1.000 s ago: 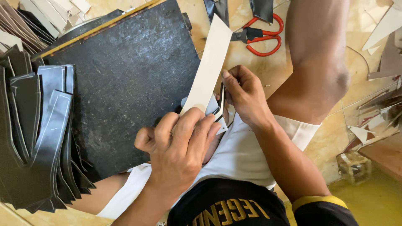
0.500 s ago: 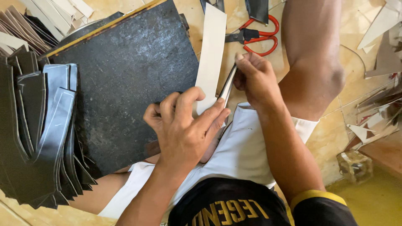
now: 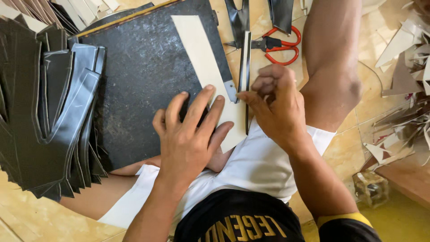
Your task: The person sits on the floor and repeatedly peels a black strip from the edge of white rectangular material pieces. They use a small white plastic tool to assist in lifting the edge and separate the layers by hand, placing the finished pieces aside.
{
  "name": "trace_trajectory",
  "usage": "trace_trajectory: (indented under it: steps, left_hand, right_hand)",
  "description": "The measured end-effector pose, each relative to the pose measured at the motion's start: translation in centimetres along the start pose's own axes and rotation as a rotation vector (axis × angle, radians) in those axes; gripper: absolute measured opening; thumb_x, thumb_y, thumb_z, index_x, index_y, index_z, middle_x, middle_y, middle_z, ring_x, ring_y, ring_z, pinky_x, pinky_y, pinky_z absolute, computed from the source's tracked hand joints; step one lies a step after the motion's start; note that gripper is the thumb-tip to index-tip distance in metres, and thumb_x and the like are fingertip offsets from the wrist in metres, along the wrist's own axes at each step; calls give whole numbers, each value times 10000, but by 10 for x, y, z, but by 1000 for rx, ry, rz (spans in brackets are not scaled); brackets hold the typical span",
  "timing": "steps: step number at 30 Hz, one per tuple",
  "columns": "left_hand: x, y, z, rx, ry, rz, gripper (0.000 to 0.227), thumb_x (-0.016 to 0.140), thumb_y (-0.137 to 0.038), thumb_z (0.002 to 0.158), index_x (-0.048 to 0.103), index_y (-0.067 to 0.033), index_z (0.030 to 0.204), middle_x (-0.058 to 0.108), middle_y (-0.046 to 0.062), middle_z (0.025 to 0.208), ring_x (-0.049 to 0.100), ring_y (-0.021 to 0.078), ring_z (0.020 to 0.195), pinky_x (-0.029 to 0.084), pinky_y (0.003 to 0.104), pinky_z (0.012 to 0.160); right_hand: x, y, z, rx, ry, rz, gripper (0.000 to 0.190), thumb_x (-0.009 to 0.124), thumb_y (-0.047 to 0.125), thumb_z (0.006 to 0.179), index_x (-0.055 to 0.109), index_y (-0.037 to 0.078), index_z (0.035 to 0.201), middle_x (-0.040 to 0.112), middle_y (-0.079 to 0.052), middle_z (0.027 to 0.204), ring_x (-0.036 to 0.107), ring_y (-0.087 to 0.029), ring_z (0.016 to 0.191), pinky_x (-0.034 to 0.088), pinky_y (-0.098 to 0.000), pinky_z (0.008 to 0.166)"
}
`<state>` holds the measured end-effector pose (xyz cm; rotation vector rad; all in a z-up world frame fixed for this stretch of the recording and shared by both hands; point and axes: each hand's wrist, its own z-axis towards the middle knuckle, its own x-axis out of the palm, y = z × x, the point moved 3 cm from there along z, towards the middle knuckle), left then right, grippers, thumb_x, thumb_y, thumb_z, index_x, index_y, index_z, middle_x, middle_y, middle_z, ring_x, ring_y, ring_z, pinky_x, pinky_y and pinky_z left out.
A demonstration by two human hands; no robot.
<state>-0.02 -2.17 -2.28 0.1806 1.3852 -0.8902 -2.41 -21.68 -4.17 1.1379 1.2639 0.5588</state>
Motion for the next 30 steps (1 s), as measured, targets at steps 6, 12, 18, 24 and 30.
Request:
trace_trajectory:
  steps: [6, 12, 18, 24, 30]
  left_hand:
    - [2, 5, 4, 16, -8, 1, 414, 805, -432, 951, 750, -184, 1277, 580, -30, 1440, 455, 275, 1292, 335, 499, 1006]
    - [3, 9, 5, 7, -12, -55, 426, 823, -448, 934, 749, -182, 1259, 576, -27, 1430, 456, 286, 1281, 315, 514, 993]
    - [-11, 19, 25, 63, 155, -84, 276, 763, -268, 973, 755, -189, 1238, 584, -71, 1376, 470, 241, 1280, 307, 544, 1063]
    - [-18, 24, 61, 315, 150, -82, 369, 741, -292, 940, 707, -146, 1277, 611, -1, 1389, 495, 245, 1357, 303, 542, 1140]
    - [-26, 11, 39, 254, 128, -36, 276, 772, -320, 930, 722, -116, 1109, 635, 44, 1149, 563, 238, 1170, 367, 556, 1054]
  right_hand:
    - [-4, 35, -18, -456, 176, -545, 360, 786, 25, 902, 701, 71, 1248, 626, -103, 1105, 623, -265, 883, 518, -399, 747]
    - [-6, 30, -18, -469, 186, -503, 399, 772, 10, 828, 754, 155, 1199, 602, -86, 1139, 604, -240, 927, 526, -371, 790]
    - [-5, 46, -33, -701, 93, -959, 481, 781, 70, 771, 774, 209, 1232, 582, -47, 1297, 599, -254, 1108, 508, -416, 901]
    - [-16, 13, -14, -5, 141, 77, 477, 716, 47, 896, 562, 117, 1342, 541, -39, 1313, 611, -198, 1031, 521, -277, 814]
    - [-10, 10, -19, -287, 89, -228, 224, 671, -2, 1009, 666, 73, 1221, 708, -103, 1003, 675, -267, 833, 526, -322, 758]
